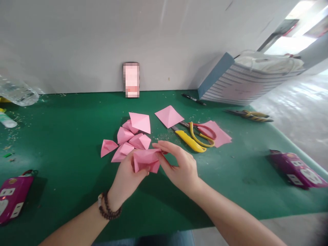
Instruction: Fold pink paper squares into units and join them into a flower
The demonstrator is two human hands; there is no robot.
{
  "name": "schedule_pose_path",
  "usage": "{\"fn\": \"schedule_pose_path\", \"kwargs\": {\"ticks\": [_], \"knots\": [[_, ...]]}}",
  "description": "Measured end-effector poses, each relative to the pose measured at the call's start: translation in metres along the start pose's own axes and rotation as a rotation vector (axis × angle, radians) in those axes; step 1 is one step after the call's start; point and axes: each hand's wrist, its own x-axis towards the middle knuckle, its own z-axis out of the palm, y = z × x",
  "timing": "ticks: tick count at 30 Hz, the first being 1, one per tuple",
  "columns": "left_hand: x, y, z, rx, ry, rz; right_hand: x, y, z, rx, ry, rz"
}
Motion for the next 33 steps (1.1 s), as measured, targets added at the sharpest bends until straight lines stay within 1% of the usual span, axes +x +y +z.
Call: {"fn": "schedule_pose_path", "kwargs": {"ticks": [2, 5, 6, 7, 8, 9, 11, 13, 14, 15, 16, 17, 19, 21, 24, 25, 26, 27, 29, 31, 33], "knots": [[-0.001, 0.000, 0.001, -0.090, -0.027, -0.046, 0.000, -0.001, 0.000, -0.015, 0.006, -0.093], [-0.002, -0.002, 0.002, -0.214, -0.004, -0.076, -0.002, -0.003, -0.001, 0.007, -0.002, -0.240], [-0.002, -0.004, 0.002, -0.238, 0.008, -0.077, -0.002, -0.003, -0.001, 0.017, 0.000, -0.261], [-0.002, -0.006, 0.002, -0.254, 0.022, -0.079, -0.003, -0.003, 0.000, 0.027, 0.002, -0.251], [-0.002, -0.007, 0.001, -0.258, 0.039, -0.079, -0.003, -0.003, 0.000, 0.040, 0.005, -0.203], [-0.002, -0.008, 0.001, -0.246, 0.061, -0.081, -0.003, -0.002, 0.000, 0.060, 0.007, -0.120], [-0.003, -0.010, 0.000, -0.195, 0.116, -0.088, -0.002, 0.001, 0.002, 0.132, -0.002, 0.114], [-0.003, -0.010, 0.000, -0.155, 0.147, -0.103, -0.001, 0.005, 0.003, 0.229, -0.055, 0.328], [-0.003, -0.010, 0.000, -0.166, 0.149, -0.115, 0.000, 0.007, 0.004, 0.270, -0.087, 0.396], [-0.003, -0.011, 0.001, -0.200, 0.146, -0.127, 0.000, 0.008, 0.005, 0.293, -0.112, 0.436], [-0.003, -0.011, 0.002, -0.246, 0.145, -0.138, 0.001, 0.008, 0.005, 0.293, -0.128, 0.446], [-0.003, -0.012, 0.004, -0.296, 0.144, -0.147, 0.000, 0.008, 0.005, 0.270, -0.133, 0.426], [-0.001, -0.013, 0.006, -0.399, 0.137, -0.165, -0.001, 0.007, 0.005, 0.182, -0.116, 0.318], [0.000, -0.013, 0.008, -0.487, 0.117, -0.180, -0.002, 0.004, 0.004, 0.110, -0.098, 0.156], [0.001, -0.011, 0.008, -0.594, 0.076, -0.176, -0.004, 0.002, 0.005, 0.082, -0.086, -0.096], [0.001, -0.009, 0.008, -0.609, 0.066, -0.173, -0.004, 0.002, 0.006, 0.080, -0.081, -0.143], [0.001, -0.008, 0.007, -0.615, 0.055, -0.169, -0.005, 0.002, 0.007, 0.076, -0.075, -0.148], [0.001, -0.007, 0.007, -0.612, 0.044, -0.163, -0.005, 0.002, 0.007, 0.080, -0.068, -0.106], [0.001, -0.006, 0.006, -0.596, 0.024, -0.142, -0.005, 0.004, 0.008, 0.133, -0.066, 0.085], [0.002, -0.006, 0.007, -0.581, 0.025, -0.115, -0.005, 0.006, 0.008, 0.231, -0.109, 0.298], [0.002, -0.008, 0.007, -0.566, 0.050, -0.102, -0.003, 0.009, 0.008, 0.299, -0.176, 0.428]]}}
